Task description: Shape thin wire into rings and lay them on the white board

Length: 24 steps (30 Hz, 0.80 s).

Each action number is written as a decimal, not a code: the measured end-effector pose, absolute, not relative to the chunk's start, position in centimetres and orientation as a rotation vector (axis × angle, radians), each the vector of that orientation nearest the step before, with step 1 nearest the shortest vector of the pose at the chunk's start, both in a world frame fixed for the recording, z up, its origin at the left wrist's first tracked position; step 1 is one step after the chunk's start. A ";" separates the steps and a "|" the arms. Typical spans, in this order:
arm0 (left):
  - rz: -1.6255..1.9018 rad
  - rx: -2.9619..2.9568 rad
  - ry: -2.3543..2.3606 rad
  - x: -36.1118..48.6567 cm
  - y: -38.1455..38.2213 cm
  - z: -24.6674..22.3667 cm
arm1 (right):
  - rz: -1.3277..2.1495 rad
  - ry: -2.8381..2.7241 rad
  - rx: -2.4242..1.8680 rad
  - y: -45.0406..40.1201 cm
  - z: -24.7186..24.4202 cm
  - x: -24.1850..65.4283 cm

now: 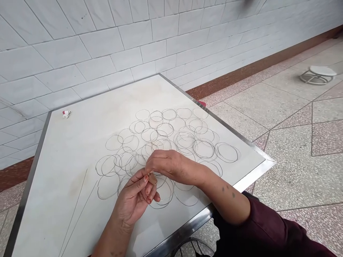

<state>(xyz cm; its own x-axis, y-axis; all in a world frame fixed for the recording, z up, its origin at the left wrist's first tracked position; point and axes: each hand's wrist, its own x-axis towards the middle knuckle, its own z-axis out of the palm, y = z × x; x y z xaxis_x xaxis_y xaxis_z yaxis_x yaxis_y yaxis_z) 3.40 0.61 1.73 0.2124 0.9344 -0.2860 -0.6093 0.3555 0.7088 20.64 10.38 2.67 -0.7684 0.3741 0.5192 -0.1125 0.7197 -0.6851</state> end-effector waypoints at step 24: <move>1.175 0.493 0.749 3.6 0.6 1.9 | 1.115 -2.171 -0.372 10.8 3.4 20.9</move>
<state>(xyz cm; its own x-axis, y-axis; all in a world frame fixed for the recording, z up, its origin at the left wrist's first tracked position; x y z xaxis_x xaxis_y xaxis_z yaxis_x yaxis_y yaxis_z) 3.64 0.57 1.89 0.1939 0.9449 -0.2636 -0.6381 0.3256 0.6977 20.95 10.76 3.44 -0.7415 0.5178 0.4267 -0.0455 0.5957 -0.8019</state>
